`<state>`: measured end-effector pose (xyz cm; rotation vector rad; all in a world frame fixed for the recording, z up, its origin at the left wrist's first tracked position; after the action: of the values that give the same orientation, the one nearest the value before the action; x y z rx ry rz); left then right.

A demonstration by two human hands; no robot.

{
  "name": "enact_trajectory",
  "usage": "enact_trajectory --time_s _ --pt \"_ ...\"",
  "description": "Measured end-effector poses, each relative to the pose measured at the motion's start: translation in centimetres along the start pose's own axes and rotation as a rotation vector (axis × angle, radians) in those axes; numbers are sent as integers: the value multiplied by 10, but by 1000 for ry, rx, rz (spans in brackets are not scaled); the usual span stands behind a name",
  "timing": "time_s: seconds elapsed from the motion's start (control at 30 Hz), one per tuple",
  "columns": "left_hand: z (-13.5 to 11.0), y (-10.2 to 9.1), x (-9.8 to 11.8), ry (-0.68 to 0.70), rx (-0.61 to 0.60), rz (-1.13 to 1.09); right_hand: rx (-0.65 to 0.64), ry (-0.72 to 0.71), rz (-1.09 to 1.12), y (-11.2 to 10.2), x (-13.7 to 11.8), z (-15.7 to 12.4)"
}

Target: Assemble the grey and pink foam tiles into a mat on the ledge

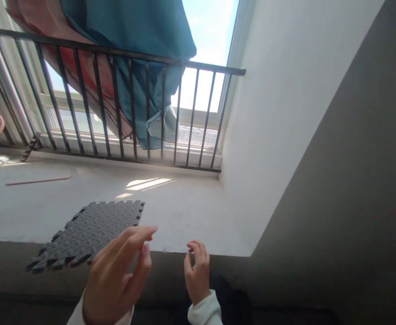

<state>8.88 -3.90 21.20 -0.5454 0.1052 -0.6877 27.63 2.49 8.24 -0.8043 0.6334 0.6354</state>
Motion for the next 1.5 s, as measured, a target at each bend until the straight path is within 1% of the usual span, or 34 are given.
enact_trajectory --time_s 0.03,0.07,0.1,0.13,0.17,0.2,0.23,0.3,0.33,0.4,0.47,0.57,0.63,0.73,0.8,0.9,1.0,1.07,1.13,1.2,1.27,1.33,1.4,1.5 --pt "-2 22 -25 -158 -71 49 -50 22 -12 13 6 3" --pt "-14 46 -53 -331 -161 112 -102 44 -30 26 13 4" --pt "-33 72 -78 -471 -303 161 -151 64 -52 39 20 4" --pt "-57 95 -99 -573 -435 208 -195 82 -76 51 29 3" --pt "-83 114 -118 -643 -545 254 -244 92 -101 62 37 -1" --pt "-109 127 -135 -704 -630 311 -286 93 -129 73 46 -6" --pt "-135 135 -150 -757 -693 367 -331 101 -171 83 55 -12" --pt "-176 142 -174 -838 -765 455 -429 139 -260 101 74 -26" --pt "-190 143 -184 -866 -782 483 -432 153 -270 105 81 -31" --pt "-207 145 -196 -888 -800 504 -407 154 -251 109 85 -36" --pt "-210 147 -204 -889 -808 502 -365 147 -228 109 85 -37" --pt "-206 151 -210 -926 -824 490 -340 173 -225 108 85 -36" --pt "-204 154 -211 -986 -876 456 -374 223 -212 110 88 -35" --pt "-199 154 -209 -1066 -951 402 -468 315 -196 113 93 -37" --pt "-190 151 -206 -1074 -951 395 -503 353 -193 113 95 -37" --pt "-176 150 -198 -1027 -937 403 -502 379 -182 110 95 -37" --pt "-157 154 -181 -958 -873 433 -447 394 -150 105 94 -33" --pt "-141 162 -162 -912 -833 443 -372 409 -101 98 94 -27" --pt "-122 177 -135 -871 -827 414 -267 433 -7 86 96 -20" --pt "-103 197 -103 -844 -826 346 -134 479 115 66 105 -14" --pt "-86 220 -68 -815 -853 259 21 542 219 39 122 -12" --pt "-71 246 -30 -758 -889 174 156 597 277 8 142 -13" --pt "-60 270 7 -687 -910 82 224 637 296 -22 163 -14" --pt "-54 304 57 -582 -971 -98 315 687 267 -67 190 -16"
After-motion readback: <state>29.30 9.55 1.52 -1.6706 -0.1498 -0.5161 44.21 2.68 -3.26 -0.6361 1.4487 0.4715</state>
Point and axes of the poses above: each hand's wrist, its own z-axis towards the middle knuckle, its own y-axis out of the palm, x = y × z, the point moved 9 cm from there along z, towards the middle knuckle, and after that the axes turned 6 degrees about y, right-handed, at the moved point
